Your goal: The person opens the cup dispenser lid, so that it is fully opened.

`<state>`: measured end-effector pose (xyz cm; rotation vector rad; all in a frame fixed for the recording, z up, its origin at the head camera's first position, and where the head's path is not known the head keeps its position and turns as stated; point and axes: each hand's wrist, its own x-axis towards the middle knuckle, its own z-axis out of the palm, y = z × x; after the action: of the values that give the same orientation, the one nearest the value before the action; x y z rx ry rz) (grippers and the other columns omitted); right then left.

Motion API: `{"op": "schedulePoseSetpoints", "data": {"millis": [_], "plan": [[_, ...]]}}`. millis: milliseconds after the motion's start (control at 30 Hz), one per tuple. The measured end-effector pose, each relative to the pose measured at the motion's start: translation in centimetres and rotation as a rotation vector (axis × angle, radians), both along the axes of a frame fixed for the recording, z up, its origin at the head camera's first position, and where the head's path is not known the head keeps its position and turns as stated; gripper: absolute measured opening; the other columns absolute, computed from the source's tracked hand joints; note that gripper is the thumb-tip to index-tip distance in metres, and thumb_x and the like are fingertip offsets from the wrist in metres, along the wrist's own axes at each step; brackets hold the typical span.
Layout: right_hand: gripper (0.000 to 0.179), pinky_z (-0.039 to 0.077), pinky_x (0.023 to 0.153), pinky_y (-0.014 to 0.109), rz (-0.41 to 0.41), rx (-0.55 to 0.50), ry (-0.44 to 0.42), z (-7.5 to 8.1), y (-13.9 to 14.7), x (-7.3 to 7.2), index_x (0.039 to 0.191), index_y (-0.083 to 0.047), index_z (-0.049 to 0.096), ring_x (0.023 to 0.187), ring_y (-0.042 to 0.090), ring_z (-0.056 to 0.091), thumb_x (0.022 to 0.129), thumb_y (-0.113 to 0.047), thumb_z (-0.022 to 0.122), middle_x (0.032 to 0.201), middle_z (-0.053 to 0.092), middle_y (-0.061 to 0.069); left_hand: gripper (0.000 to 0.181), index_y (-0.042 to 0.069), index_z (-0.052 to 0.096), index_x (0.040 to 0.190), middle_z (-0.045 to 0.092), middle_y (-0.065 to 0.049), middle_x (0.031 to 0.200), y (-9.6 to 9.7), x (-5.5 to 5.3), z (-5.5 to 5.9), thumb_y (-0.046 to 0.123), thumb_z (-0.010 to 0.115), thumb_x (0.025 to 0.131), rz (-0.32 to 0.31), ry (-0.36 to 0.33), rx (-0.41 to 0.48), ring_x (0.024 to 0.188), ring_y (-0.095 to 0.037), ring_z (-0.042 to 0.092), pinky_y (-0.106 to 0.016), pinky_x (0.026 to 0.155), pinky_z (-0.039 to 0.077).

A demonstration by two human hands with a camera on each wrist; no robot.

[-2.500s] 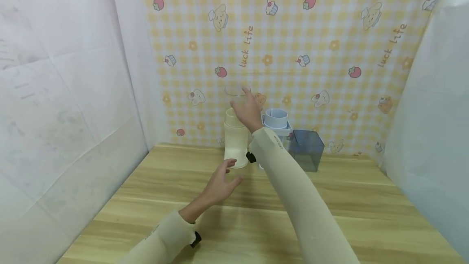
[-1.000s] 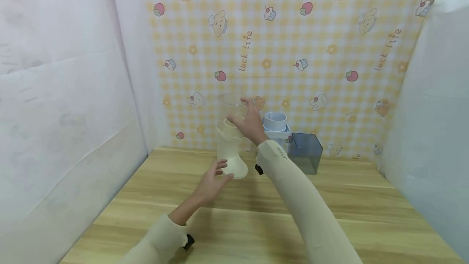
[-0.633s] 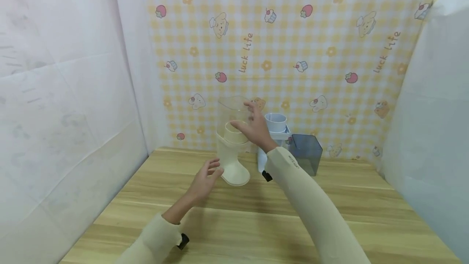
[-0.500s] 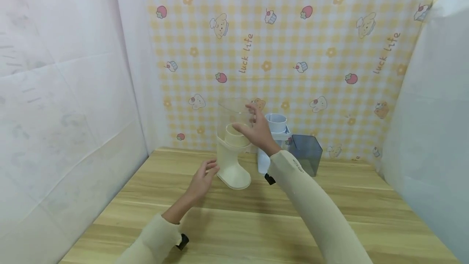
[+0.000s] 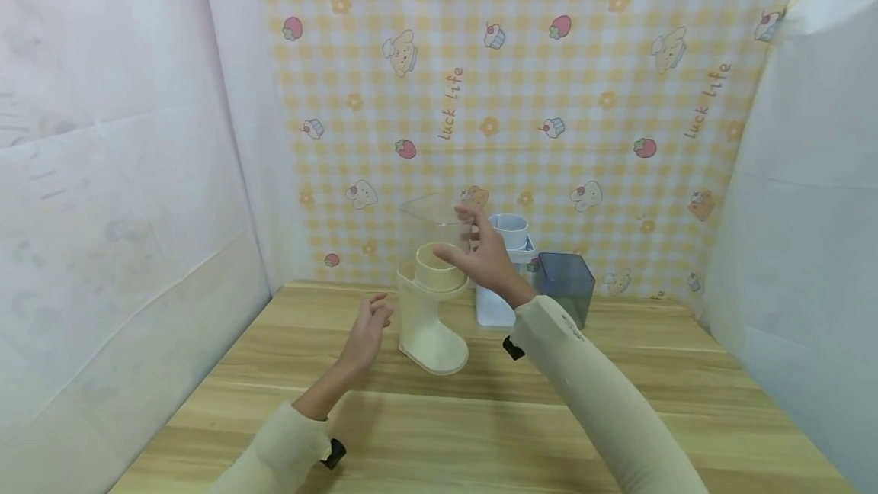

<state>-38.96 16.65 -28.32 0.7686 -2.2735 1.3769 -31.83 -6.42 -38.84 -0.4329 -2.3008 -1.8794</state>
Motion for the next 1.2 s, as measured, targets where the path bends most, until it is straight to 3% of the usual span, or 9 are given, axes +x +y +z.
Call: {"op": "schedulePoseSetpoints", "data": {"millis": [100,167,267,367,733,867,1033,1200], "plan": [[0.073,0.047,0.095,0.059,0.014,0.009,-0.012,0.7,0.0,1.6,0.147,-0.012,0.036,0.118,0.041,0.056,0.087,-0.014,0.077,0.146,0.043,0.018,0.058,0.003,0.025,0.148,0.038,-0.024,0.144,-0.3,0.0,0.1,0.038,0.041,0.105,-0.009,-0.004,0.037,0.124,-0.039,0.046,-0.057,0.100,0.042],[0.073,0.045,0.096,0.061,0.029,0.006,-0.012,0.6,0.3,1.9,0.147,-0.013,0.036,0.118,0.040,0.057,0.087,-0.013,0.077,0.145,0.043,0.020,0.060,0.004,0.024,0.149,0.036,-0.024,0.145,-0.5,0.0,0.1,0.040,0.042,0.104,-0.028,-0.011,0.055,0.134,-0.044,0.036,-0.063,0.106,0.033],[0.072,0.044,0.098,0.058,0.056,0.002,-0.013,0.5,0.5,2.4,0.145,-0.013,0.037,0.118,0.037,0.058,0.086,-0.013,0.077,0.145,0.043,0.020,0.063,0.003,0.022,0.150,0.032,-0.026,0.147,-1.0,0.1,0.0,0.042,0.040,0.105,-0.078,-0.010,0.063,0.136,-0.047,0.031,-0.068,0.108,0.025],[0.072,0.044,0.095,0.056,0.100,-0.018,0.004,-0.3,0.9,2.0,0.144,-0.015,0.037,0.117,0.035,0.058,0.085,-0.014,0.079,0.145,0.045,0.018,0.063,0.001,0.018,0.151,0.028,-0.030,0.148,-1.4,0.0,-0.1,0.040,0.037,0.106,-0.127,-0.004,0.068,0.136,-0.049,0.028,-0.072,0.107,0.020],[0.071,0.048,0.092,0.051,0.218,-0.057,0.070,-0.6,2.0,4.3,0.143,-0.007,0.038,0.113,0.038,0.061,0.084,-0.006,0.077,0.141,0.051,0.013,0.062,0.000,0.012,0.154,0.025,-0.030,0.149,-1.6,-0.2,-0.2,0.031,0.032,0.103,-0.242,0.025,0.046,0.138,-0.049,0.022,-0.074,0.107,0.016],[0.069,0.049,0.093,0.051,0.297,-0.057,0.080,-0.6,2.5,4.8,0.143,-0.004,0.036,0.115,0.039,0.060,0.086,-0.004,0.075,0.143,0.049,0.016,0.064,-0.001,0.011,0.154,0.025,-0.029,0.151,-1.7,-0.2,-0.4,0.029,0.033,0.102,-0.281,0.047,0.042,0.136,-0.049,0.025,-0.071,0.104,0.021],[0.068,0.051,0.091,0.047,0.416,-0.049,0.103,-0.6,3.0,5.3,0.142,-0.002,0.032,0.115,0.040,0.060,0.090,-0.014,0.073,0.144,0.047,0.019,0.072,0.000,0.011,0.154,0.026,-0.030,0.150,-2.1,0.0,-0.9,0.029,0.041,0.096,-0.345,0.127,0.035,0.132,-0.048,0.031,-0.066,0.103,0.032],[0.069,0.053,0.086,0.039,0.518,-0.056,0.142,-0.5,3.1,5.5,0.139,0.005,0.029,0.114,0.040,0.062,0.092,-0.022,0.072,0.144,0.046,0.025,0.081,0.001,0.014,0.154,0.029,-0.030,0.151,-2.4,0.5,-1.2,0.046,0.049,0.096,-0.369,0.226,0.013,0.131,-0.047,0.036,-0.061,0.100,0.038]]}}
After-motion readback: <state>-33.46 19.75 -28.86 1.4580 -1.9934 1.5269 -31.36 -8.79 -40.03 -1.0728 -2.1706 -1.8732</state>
